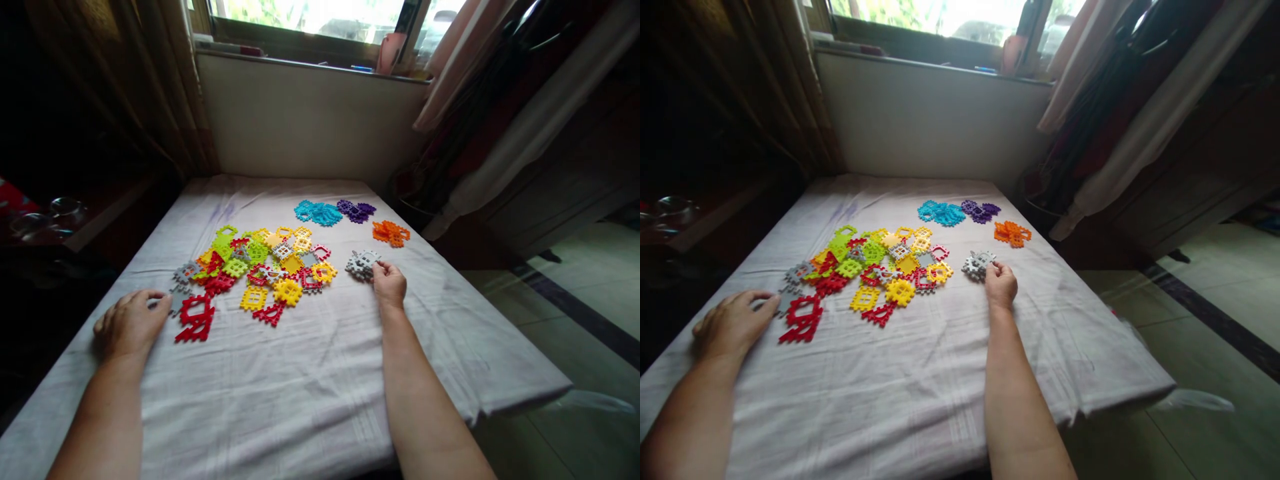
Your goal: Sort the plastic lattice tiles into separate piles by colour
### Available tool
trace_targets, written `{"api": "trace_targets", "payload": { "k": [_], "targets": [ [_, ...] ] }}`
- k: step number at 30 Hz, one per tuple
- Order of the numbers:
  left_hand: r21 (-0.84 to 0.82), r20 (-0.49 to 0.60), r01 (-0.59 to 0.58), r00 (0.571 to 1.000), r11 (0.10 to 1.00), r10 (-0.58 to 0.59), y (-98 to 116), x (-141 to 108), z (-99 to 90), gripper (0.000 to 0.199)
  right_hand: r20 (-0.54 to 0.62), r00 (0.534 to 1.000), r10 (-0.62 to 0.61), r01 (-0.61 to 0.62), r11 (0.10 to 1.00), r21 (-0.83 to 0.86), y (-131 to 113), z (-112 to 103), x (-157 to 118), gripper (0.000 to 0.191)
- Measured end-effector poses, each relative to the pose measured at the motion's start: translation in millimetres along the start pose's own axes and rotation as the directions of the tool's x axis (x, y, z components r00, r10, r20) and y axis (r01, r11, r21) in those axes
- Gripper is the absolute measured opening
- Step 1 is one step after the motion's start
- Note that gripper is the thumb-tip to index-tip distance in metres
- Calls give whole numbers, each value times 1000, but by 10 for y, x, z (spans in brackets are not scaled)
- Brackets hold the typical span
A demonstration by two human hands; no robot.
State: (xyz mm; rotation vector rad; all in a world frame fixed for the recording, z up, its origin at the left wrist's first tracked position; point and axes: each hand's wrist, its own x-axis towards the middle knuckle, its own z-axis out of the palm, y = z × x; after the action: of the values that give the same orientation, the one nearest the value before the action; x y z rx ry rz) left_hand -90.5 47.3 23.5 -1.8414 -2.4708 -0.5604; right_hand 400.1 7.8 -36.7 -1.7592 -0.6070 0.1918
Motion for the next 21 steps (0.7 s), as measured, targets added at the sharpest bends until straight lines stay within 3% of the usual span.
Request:
{"api": "trace_targets", "payload": {
  "k": [4, 8, 11, 14, 16, 18, 21],
  "targets": [
    [-2, -5, 87, 996, 996, -87, 84, -24, -105, 34, -9, 1000, 7, -8, 998, -59, -9, -10, 15, 49],
    [-141, -127, 118, 983, 983, -136, 185, -72, -211, 34, -29, 999, -14, 12, 996, -89, -56, -27, -3, 48],
    [-308, -217, 70, 966, 949, -142, 277, -116, -215, 35, -30, 998, -56, 52, 992, -112, -127, -31, -70, 45],
    [-583, -183, -39, 979, 811, -85, 412, -192, -120, 38, 3, 985, -175, 175, 979, -109, -256, 6, -229, 41],
    [-720, -123, -77, 992, 690, -17, 517, -267, -22, 41, 70, 959, -274, 279, 957, -73, -374, 59, -403, 38],
    [-776, -60, -91, 996, 625, 71, 616, -357, 75, 45, 183, 917, -355, 361, 933, -1, -504, 128, -623, 34],
    [-798, -29, -164, 972, 580, 234, 735, -491, 180, 45, 427, 799, -424, 385, 905, 178, -666, 235, -975, 28]
  ]
}}
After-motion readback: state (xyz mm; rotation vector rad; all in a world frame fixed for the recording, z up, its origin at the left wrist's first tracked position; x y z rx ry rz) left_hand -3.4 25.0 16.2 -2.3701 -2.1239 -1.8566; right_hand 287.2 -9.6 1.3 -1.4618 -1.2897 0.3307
